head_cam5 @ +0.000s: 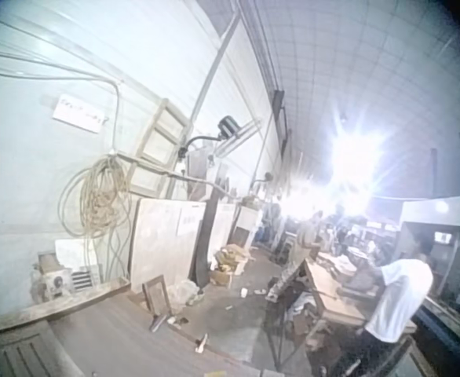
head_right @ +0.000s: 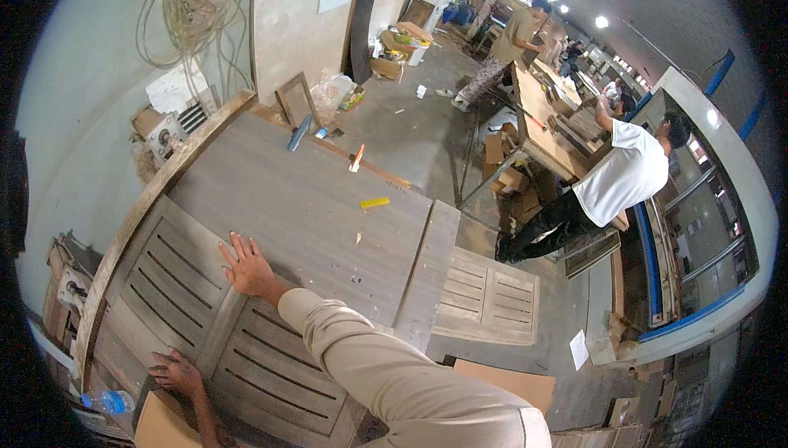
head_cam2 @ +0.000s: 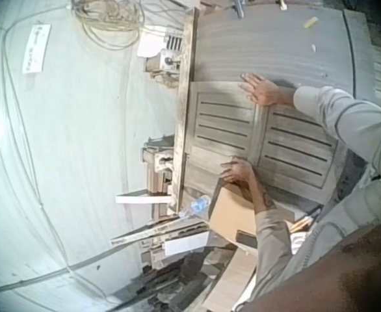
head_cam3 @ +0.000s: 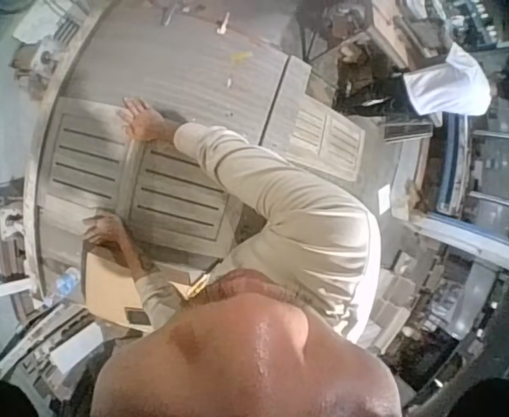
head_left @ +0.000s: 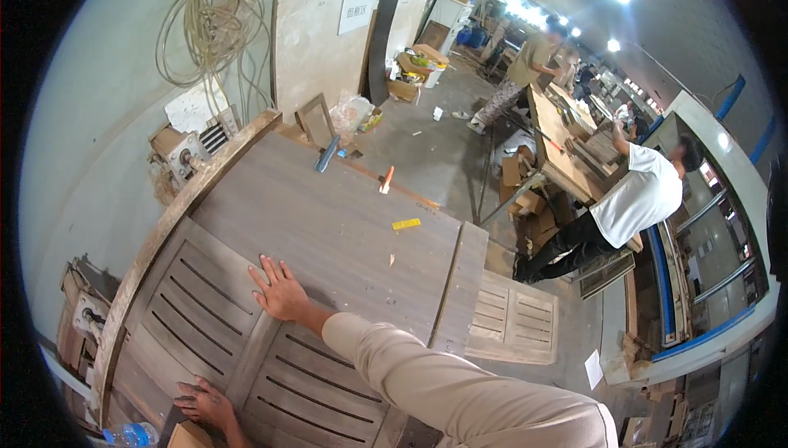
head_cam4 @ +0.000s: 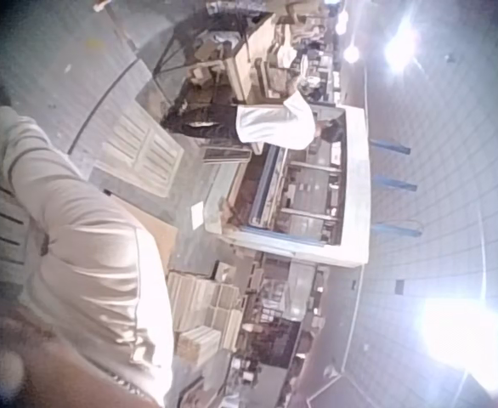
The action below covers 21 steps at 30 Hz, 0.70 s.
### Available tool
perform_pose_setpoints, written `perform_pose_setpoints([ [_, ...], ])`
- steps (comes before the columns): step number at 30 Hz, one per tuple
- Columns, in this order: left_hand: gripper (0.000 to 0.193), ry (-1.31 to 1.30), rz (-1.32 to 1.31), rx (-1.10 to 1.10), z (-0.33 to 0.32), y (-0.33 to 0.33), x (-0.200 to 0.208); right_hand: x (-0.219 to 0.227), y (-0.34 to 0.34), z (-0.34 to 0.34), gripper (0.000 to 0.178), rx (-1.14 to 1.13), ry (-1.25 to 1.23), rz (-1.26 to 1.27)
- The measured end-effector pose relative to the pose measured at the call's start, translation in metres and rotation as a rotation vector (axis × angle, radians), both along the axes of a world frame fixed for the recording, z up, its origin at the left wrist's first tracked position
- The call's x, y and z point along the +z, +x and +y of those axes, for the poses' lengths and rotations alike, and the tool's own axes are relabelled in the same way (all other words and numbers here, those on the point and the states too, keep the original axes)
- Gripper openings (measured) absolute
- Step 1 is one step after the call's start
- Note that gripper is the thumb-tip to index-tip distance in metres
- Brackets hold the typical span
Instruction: The recorder is cleaning and inspecting wooden furniture panels in a workshop environment.
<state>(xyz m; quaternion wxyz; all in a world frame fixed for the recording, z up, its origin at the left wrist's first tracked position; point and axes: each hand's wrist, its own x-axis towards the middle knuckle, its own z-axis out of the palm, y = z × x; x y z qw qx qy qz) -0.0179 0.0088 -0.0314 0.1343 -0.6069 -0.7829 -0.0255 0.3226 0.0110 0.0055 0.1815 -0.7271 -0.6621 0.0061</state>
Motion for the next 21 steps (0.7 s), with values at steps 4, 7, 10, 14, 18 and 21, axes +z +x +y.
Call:
perform_pose_setpoints([
  [4,0.065,0.02,0.003,0.009,0.003,-0.004,-0.008,0.001,-0.002,0.002,0.058,0.002,-0.021,0.003],
  [7,0.066,0.023,-0.03,0.016,0.003,-0.006,-0.009,0.004,-0.003,0.003,0.058,0.004,-0.032,0.002],
  [10,0.066,0.004,-0.044,-0.001,0.0,-0.001,-0.007,-0.002,-0.001,-0.001,0.058,-0.012,-0.048,0.001],
  [14,0.067,0.009,-0.03,0.0,-0.001,-0.002,-0.006,0.001,-0.002,0.0,0.058,-0.006,-0.054,-0.01],
  [18,0.067,0.017,0.027,0.014,0.003,-0.006,-0.012,0.003,-0.003,0.002,0.058,-0.005,-0.07,-0.018],
  [21,0.067,-0.007,0.075,0.01,0.002,-0.006,-0.008,0.003,-0.004,0.001,0.058,-0.004,-0.079,-0.005],
])
